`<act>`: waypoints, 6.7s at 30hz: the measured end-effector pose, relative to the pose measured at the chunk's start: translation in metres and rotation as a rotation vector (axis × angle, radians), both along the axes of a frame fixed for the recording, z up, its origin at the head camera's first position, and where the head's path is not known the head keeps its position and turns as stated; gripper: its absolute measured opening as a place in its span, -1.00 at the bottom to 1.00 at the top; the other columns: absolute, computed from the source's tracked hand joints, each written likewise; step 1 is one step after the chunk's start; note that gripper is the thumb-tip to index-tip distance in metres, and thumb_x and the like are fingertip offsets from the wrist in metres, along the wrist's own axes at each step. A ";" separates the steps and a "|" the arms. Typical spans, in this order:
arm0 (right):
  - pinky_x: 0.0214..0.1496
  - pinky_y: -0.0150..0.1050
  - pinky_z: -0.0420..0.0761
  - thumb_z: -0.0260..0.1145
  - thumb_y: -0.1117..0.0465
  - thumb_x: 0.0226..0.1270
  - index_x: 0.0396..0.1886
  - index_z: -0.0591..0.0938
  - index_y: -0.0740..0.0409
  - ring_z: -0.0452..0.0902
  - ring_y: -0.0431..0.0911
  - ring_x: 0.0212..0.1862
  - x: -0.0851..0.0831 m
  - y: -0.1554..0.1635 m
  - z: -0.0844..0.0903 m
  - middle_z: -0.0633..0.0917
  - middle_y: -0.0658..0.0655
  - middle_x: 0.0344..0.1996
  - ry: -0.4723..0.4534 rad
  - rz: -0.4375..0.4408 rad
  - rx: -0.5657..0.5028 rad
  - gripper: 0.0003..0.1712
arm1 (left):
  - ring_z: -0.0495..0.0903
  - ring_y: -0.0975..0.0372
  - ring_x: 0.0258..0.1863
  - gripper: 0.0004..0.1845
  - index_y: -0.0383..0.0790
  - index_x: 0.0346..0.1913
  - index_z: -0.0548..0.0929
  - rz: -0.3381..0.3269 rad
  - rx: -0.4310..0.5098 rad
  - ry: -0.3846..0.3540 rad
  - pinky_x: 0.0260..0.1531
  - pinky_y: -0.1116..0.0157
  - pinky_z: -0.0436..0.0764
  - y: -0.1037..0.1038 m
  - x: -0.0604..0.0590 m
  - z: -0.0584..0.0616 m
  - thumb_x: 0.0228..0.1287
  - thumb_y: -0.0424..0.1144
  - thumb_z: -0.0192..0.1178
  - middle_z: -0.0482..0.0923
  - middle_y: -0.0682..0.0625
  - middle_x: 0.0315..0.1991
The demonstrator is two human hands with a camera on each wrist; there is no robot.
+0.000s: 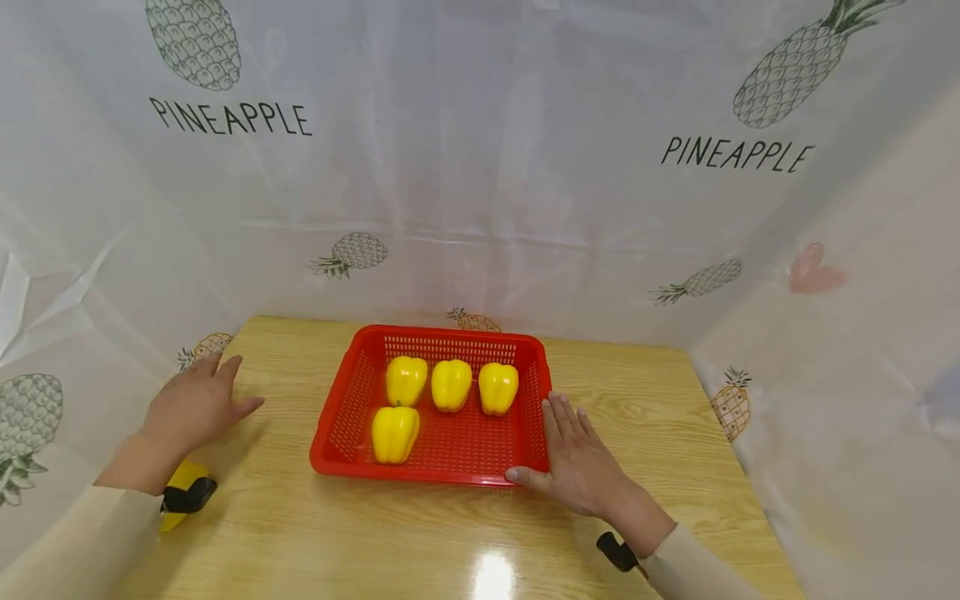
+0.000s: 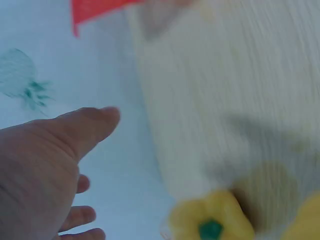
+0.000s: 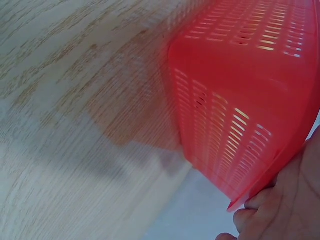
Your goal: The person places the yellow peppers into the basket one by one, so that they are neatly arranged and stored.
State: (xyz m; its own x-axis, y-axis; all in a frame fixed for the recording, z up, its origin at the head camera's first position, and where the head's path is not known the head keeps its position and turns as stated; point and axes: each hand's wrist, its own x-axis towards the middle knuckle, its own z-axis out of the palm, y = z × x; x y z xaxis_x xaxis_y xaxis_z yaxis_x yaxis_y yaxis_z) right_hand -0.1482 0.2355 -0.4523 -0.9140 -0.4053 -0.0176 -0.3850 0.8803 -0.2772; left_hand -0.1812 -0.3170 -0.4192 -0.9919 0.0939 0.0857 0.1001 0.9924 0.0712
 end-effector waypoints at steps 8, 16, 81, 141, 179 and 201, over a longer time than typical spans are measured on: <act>0.66 0.37 -0.01 0.15 -0.54 0.42 0.67 0.02 0.44 -0.11 0.34 0.70 0.000 0.000 -0.001 -0.01 0.43 0.68 0.010 -0.002 -0.002 0.33 | 0.30 -0.61 0.19 0.00 -0.67 0.47 0.21 0.113 -0.036 -0.093 0.04 -0.46 0.49 -0.036 -0.016 -0.012 0.43 0.19 0.28 0.23 -0.74 0.32; 0.66 0.36 0.00 0.16 -0.54 0.41 0.67 0.03 0.45 -0.10 0.33 0.70 0.001 0.001 -0.002 0.01 0.43 0.68 0.026 0.006 0.004 0.33 | 0.36 -0.58 0.00 0.01 -0.74 0.41 0.20 0.155 -0.005 -0.144 -0.22 -0.40 0.57 -0.047 -0.015 -0.027 0.44 0.19 0.27 0.26 -0.79 0.19; 0.64 0.40 -0.01 0.17 -0.54 0.40 0.66 0.07 0.46 -0.06 0.31 0.70 0.001 0.002 -0.002 0.05 0.42 0.68 0.040 -0.004 -0.005 0.33 | 0.34 -0.52 0.18 0.09 -0.64 0.44 0.23 0.014 0.161 0.134 0.21 -0.43 0.43 0.006 -0.009 -0.047 0.11 0.00 0.60 0.29 -0.66 0.28; 0.64 0.38 0.05 0.17 -0.55 0.39 0.66 0.07 0.46 0.00 0.33 0.68 0.000 -0.001 -0.004 0.07 0.44 0.67 0.056 -0.008 0.008 0.33 | 0.52 -0.17 -0.14 -0.04 -0.57 0.19 0.27 -0.281 -0.048 0.189 0.05 -0.17 0.61 0.001 -0.048 -0.075 -0.04 -0.06 0.65 0.48 -0.37 -0.09; 0.65 0.37 0.01 0.17 -0.53 0.42 0.66 0.04 0.46 -0.05 0.31 0.69 0.001 0.000 -0.005 0.03 0.43 0.68 0.049 -0.007 0.006 0.32 | 0.46 -0.04 -0.21 -0.04 -0.51 0.32 0.22 -0.240 0.081 0.050 -0.06 -0.06 0.63 -0.001 -0.047 -0.074 0.10 -0.05 0.57 0.44 -0.29 -0.10; 0.65 0.36 0.03 0.16 -0.53 0.42 0.66 0.05 0.46 -0.04 0.32 0.69 0.001 0.000 -0.004 0.03 0.43 0.68 0.057 0.000 0.008 0.32 | 0.45 -0.03 -0.26 -0.05 -0.54 0.24 0.30 -0.322 0.147 0.359 -0.19 -0.02 0.63 -0.005 -0.053 -0.068 -0.05 -0.10 0.63 0.48 -0.31 -0.17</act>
